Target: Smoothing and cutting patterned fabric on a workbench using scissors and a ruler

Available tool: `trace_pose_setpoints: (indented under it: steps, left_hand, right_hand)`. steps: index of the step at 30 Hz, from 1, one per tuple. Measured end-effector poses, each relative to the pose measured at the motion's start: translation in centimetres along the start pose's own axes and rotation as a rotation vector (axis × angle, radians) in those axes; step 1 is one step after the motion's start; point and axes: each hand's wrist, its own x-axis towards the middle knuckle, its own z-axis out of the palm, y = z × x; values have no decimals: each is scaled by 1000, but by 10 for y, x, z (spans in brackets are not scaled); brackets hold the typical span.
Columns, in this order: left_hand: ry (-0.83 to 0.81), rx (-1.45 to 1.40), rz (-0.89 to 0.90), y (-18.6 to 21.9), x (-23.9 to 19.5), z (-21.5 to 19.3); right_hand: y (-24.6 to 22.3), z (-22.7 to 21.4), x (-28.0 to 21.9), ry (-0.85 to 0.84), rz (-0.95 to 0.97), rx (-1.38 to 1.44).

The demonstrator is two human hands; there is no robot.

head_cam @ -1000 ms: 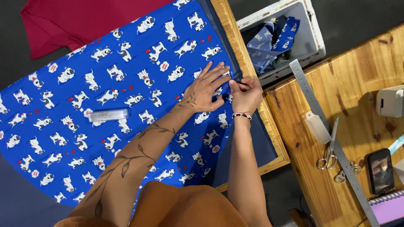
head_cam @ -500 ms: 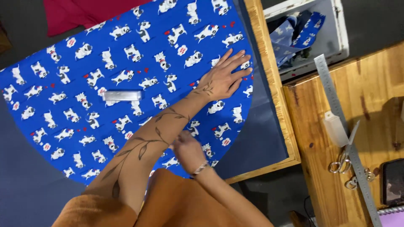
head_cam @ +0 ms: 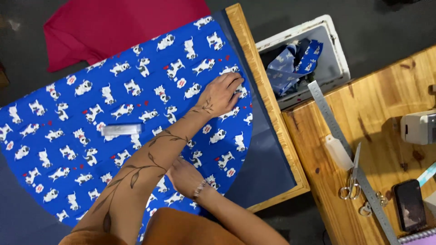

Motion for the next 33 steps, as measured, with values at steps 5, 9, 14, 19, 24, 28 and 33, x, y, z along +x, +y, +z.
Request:
trace_pose_setpoints:
  steps: [5, 9, 14, 19, 24, 28, 33]
  left_hand:
    - [-35, 19, 103, -12, 20, -21]
    - [-64, 42, 9, -12, 22, -30]
    - [-86, -15, -86, -14, 21, -23]
    - [-81, -20, -109, -15, 22, -19]
    - [29, -25, -156, -17, 20, -13]
    - [32, -32, -161, -19, 16, -10]
    - [18, -60, -169, -22, 17, -8]
  right_hand:
    - [37, 18, -54, 152, 240, 558]
    - [31, 7, -51, 317, 212, 543]
    - [47, -46, -42, 515, 349, 452]
    - [129, -128, -10, 843, 503, 113]
    - [195, -157, 49, 885, 751, 222]
    - [223, -116, 62, 912, 741, 320]
    - [226, -120, 68, 773, 852, -161]
